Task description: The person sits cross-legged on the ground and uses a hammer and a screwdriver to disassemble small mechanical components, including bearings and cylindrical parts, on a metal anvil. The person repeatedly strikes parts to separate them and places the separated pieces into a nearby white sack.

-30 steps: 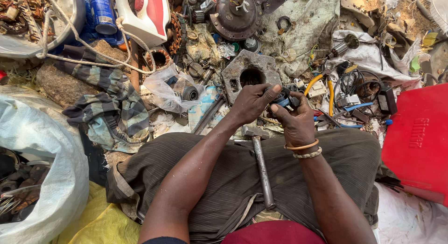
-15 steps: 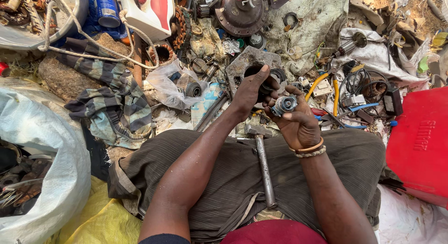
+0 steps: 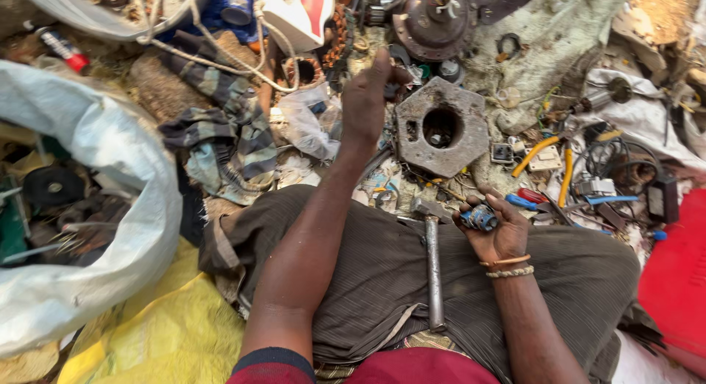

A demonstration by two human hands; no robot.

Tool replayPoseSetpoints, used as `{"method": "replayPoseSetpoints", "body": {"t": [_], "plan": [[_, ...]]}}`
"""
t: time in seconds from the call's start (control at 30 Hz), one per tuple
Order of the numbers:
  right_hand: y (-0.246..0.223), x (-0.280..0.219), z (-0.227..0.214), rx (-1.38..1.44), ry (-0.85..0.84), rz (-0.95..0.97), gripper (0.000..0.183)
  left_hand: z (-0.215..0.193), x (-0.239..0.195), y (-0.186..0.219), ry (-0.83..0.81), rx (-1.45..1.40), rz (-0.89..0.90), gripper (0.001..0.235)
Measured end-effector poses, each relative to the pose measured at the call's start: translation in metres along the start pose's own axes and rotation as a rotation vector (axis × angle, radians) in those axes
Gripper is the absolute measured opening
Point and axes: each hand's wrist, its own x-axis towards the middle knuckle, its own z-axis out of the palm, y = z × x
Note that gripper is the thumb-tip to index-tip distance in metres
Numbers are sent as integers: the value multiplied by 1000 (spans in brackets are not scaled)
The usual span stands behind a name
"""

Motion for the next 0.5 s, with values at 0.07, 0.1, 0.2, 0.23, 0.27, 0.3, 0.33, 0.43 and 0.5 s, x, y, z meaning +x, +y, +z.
{"method": "replayPoseSetpoints", "body": {"t": [0.07,0.1,0.2,0.23,0.27,0.3,0.33,0.43,0.5], "plan": [[5,-5,-9,1,2,17,33,-49,3,30,141,-12,307,59],[7,-8,-12,2,11,18,35,-84,-2,48,261,151,423,55],[3,-11,-7,9,16,21,41,-196,-50,98,728,197,639,58],[2,-12,-1,18,-5,22,45,-232,-67,115,961,371,727,59],[-1,-13,7,26,-26,23,49,-262,-79,130,1151,337,653,61],[-3,-19,12,64,-137,36,51,-283,-95,139,1234,484,667,60],[-6,-23,19,102,-247,48,53,-292,-108,138,1307,637,685,65],[-19,-36,43,150,-479,61,57,-279,-128,131,1485,966,558,72],[-28,-45,55,88,-506,43,57,-238,-115,110,1386,1094,563,72]]}}
